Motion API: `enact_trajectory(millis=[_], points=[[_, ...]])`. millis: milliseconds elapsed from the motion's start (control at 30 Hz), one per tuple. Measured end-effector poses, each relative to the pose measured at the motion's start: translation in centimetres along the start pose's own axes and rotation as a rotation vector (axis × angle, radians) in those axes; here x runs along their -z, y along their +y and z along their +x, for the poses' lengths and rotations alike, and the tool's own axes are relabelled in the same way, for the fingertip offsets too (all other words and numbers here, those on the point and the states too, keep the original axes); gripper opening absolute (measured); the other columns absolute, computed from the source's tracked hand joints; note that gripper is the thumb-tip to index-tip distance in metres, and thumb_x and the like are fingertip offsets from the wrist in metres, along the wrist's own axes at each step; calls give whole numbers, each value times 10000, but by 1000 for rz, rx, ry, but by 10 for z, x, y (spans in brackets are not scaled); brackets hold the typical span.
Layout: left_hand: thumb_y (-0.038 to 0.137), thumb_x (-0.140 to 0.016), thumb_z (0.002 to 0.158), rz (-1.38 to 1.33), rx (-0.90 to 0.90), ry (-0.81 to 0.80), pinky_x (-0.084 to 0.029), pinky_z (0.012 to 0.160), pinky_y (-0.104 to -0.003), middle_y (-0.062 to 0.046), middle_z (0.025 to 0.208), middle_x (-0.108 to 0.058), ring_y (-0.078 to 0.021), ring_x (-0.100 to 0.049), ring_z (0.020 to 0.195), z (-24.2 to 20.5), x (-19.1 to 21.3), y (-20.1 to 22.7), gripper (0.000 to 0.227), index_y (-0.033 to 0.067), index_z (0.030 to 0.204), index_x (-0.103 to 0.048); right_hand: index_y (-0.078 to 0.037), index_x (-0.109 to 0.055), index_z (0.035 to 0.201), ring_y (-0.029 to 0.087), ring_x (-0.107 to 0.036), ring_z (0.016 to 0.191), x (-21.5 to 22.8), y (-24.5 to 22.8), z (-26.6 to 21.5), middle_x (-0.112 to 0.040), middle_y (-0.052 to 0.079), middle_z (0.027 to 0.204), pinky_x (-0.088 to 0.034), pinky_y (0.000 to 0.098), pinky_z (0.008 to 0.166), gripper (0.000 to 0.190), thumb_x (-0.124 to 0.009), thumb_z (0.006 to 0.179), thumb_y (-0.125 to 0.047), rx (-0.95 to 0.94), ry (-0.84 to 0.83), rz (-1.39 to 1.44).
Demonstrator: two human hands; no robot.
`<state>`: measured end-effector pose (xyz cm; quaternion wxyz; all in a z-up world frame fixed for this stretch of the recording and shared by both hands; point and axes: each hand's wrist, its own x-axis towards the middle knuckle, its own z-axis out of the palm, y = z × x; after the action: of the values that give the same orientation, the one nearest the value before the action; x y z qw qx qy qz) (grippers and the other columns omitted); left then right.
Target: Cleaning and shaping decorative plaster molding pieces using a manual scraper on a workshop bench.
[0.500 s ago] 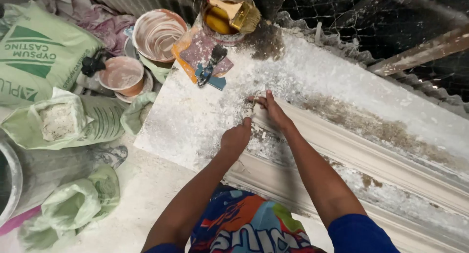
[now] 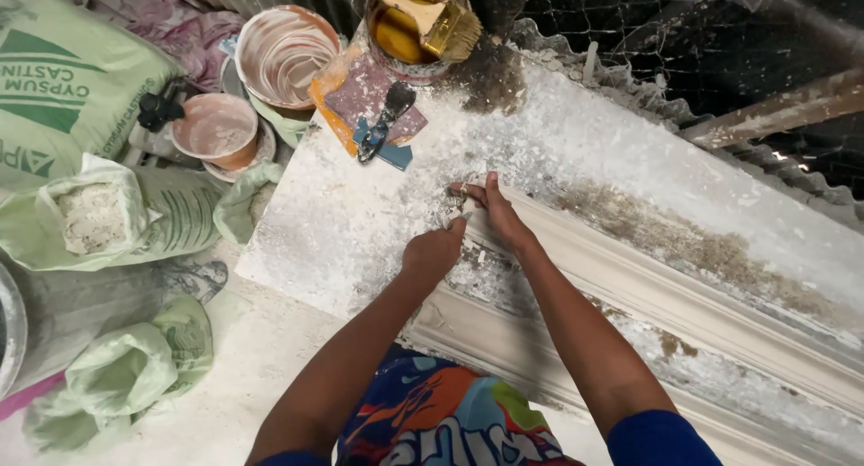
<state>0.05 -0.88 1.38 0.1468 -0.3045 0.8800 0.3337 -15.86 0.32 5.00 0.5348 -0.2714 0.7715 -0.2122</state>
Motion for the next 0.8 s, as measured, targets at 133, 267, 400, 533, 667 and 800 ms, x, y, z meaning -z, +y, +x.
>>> enact_trajectory(millis=[133, 267, 400, 533, 667, 800], points=[[91, -388, 1034, -50, 42, 2, -611, 742, -503, -201, 941, -712, -379, -760, 880, 4, 9, 16, 197, 31, 1219, -363, -470, -676, 1337, 325, -537, 1331, -1, -4, -2, -692, 137, 1245, -232, 414, 1216, 862, 38, 956, -767, -14, 16, -32], [93, -409, 1021, -199, 74, -15, -590, 792, -558, -243, 1001, -706, -433, -739, 943, 7, 12, 6, 249, 32, 1259, -367, -338, -662, 1373, 309, -553, 1320, -4, -12, -8, -694, 98, 1302, -264, 417, 1209, 776, -96, 988, -703, 0, 54, 48], [75, -413, 1019, -221, 52, -43, -567, 874, -599, -264, 1067, -694, -465, -716, 1034, -19, 26, 1, 332, 38, 1341, -340, -150, -754, 1255, 329, -620, 1241, -9, 20, 13, -711, 141, 1291, -370, 454, 1124, 488, -602, 967, -514, 150, 128, 131], [69, -328, 1020, -335, 116, -59, -554, 911, -608, -283, 1137, -680, -482, -704, 1067, -17, 12, -3, 299, 63, 1318, -310, -173, -791, 984, 105, -617, 869, 0, 51, 26, -734, -24, 895, -476, 274, 836, 387, -583, 1045, -494, 272, 152, 196], [84, -317, 1018, -271, 121, -49, -571, 870, -584, -262, 1134, -677, -462, -718, 1017, -13, -5, -5, 282, 75, 1300, -307, -150, -720, 760, 146, -575, 730, -4, 72, 39, -651, 21, 728, -444, 267, 736, 412, -542, 1013, -421, 265, 297, 296], [49, -347, 1018, -120, 58, -5, -605, 791, -558, -246, 1136, -661, -426, -740, 953, -8, -19, -8, 388, 22, 1401, -291, -107, -600, 730, 118, -567, 680, 4, 68, 23, -594, 34, 644, -425, 224, 694, 524, -509, 1078, -488, 291, 384, 600]])
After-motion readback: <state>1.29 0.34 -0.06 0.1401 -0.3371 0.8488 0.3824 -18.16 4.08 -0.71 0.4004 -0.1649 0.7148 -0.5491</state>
